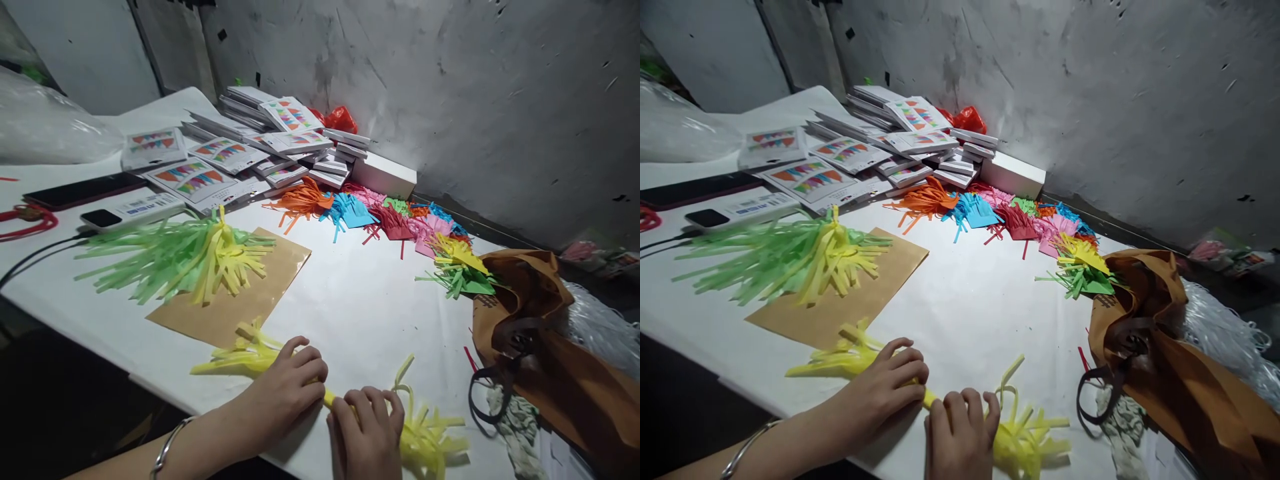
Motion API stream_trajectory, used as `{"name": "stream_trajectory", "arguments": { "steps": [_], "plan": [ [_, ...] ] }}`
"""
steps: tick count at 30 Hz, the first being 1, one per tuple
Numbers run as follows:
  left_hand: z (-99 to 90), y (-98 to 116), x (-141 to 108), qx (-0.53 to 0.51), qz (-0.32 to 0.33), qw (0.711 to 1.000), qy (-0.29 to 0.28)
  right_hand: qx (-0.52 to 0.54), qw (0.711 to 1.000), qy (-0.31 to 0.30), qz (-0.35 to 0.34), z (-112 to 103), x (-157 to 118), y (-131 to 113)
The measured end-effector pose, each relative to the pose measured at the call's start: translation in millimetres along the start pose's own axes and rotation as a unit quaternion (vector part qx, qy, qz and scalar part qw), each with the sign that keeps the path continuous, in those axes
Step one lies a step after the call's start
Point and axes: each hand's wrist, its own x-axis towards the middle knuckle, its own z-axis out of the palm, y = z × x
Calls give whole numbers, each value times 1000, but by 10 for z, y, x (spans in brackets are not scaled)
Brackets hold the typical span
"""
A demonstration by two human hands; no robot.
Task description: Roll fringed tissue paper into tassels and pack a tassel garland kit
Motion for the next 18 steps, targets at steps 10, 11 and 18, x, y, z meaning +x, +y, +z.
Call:
{"name": "stream_trajectory", "arguments": {
  "steps": [10, 11, 18],
  "plan": [
    [51, 0, -6, -45, -4, 999, 17, -2, 1000, -25, -18, 51, -20, -1],
    [45, 0, -3, -55, -19, 998, 18, -13, 999, -25, -21, 33, -42, 32],
    [13, 18, 3, -80, -76, 994, -18, -32, 999, -22, 12, -63, -178, 239]
  ]
}}
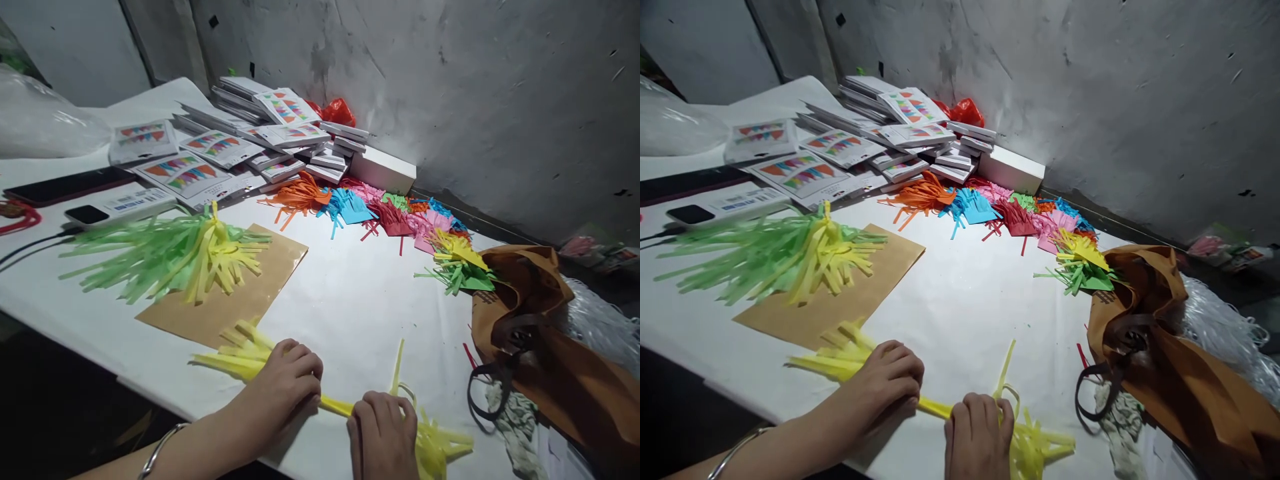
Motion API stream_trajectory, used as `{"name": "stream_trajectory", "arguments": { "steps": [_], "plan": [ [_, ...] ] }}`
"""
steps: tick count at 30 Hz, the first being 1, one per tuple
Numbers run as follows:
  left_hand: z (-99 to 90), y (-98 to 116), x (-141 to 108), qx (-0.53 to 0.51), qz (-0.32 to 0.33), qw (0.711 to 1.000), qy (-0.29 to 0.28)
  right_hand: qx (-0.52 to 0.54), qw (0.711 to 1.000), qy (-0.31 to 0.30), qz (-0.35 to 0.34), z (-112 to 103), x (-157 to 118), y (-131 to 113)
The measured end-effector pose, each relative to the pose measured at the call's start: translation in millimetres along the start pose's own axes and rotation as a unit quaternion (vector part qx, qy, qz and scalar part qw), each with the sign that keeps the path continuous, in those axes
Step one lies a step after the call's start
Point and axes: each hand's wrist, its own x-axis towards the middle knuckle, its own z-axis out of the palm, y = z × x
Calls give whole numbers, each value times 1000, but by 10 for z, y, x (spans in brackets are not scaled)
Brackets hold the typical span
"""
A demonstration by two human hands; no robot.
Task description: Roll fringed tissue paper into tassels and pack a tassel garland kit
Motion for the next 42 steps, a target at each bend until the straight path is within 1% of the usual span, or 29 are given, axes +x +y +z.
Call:
{"name": "stream_trajectory", "arguments": {
  "steps": [4, 9, 13, 16, 18, 20, 22, 23, 25, 27, 28, 29, 31, 33, 34, 36, 38, 40, 42],
  "plan": [
    [4, 16, -5, -16, -12, 1000, -2, 14, 1000, -4, 1, 0, 21, 8],
    [53, 39, -29, -31, -49, 998, 8, 6, 999, -32, 17, 9, 39, 15],
    [109, 65, -16, 0, -91, 996, 12, -40, 996, -64, 47, -22, 75, 15],
    [132, 51, 13, 31, -95, 995, 1, -61, 991, -93, 69, -59, 135, 1],
    [141, 21, 25, 50, -69, 996, 7, -48, 990, -96, 87, -78, 174, -12],
    [148, -10, 25, 72, -1, 997, 10, -15, 993, -80, 80, -89, 198, -30],
    [159, -27, 21, 105, 79, 991, -2, 20, 998, -52, 33, -88, 200, -57],
    [169, -28, 22, 125, 109, 986, -8, 32, 999, -39, 2, -82, 195, -74],
    [201, -21, 37, 165, 135, 977, -7, 39, 998, -18, -39, -60, 180, -112],
    [238, -7, 74, 181, 136, 974, 0, 34, 999, -7, -42, -23, 175, -149],
    [247, 3, 97, 174, 122, 977, -4, 31, 999, -4, -38, -2, 179, -162],
    [243, 16, 120, 157, 95, 983, -16, 26, 999, 2, -36, 17, 186, -172],
    [178, 62, 150, 99, 12, 993, -60, 14, 998, 22, -48, 32, 207, -178],
    [35, 140, 147, 3, -67, 991, -113, 3, 996, 48, -80, -4, 225, -178],
    [-53, 189, 135, -59, -95, 984, -138, -5, 992, 68, -102, -43, 231, -181],
    [-219, 293, 101, -190, -141, 956, -176, -24, 982, 127, -138, -158, 241, -205],
    [-310, 382, 80, -299, -190, 915, -196, -48, 970, 175, -161, -299, 259, -250],
    [-297, 445, 87, -391, -230, 867, -205, -59, 966, 199, -153, -443, 291, -304],
    [-214, 497, 123, -485, -236, 814, -214, -29, 971, 205, -115, -569, 323, -351]
  ]
}}
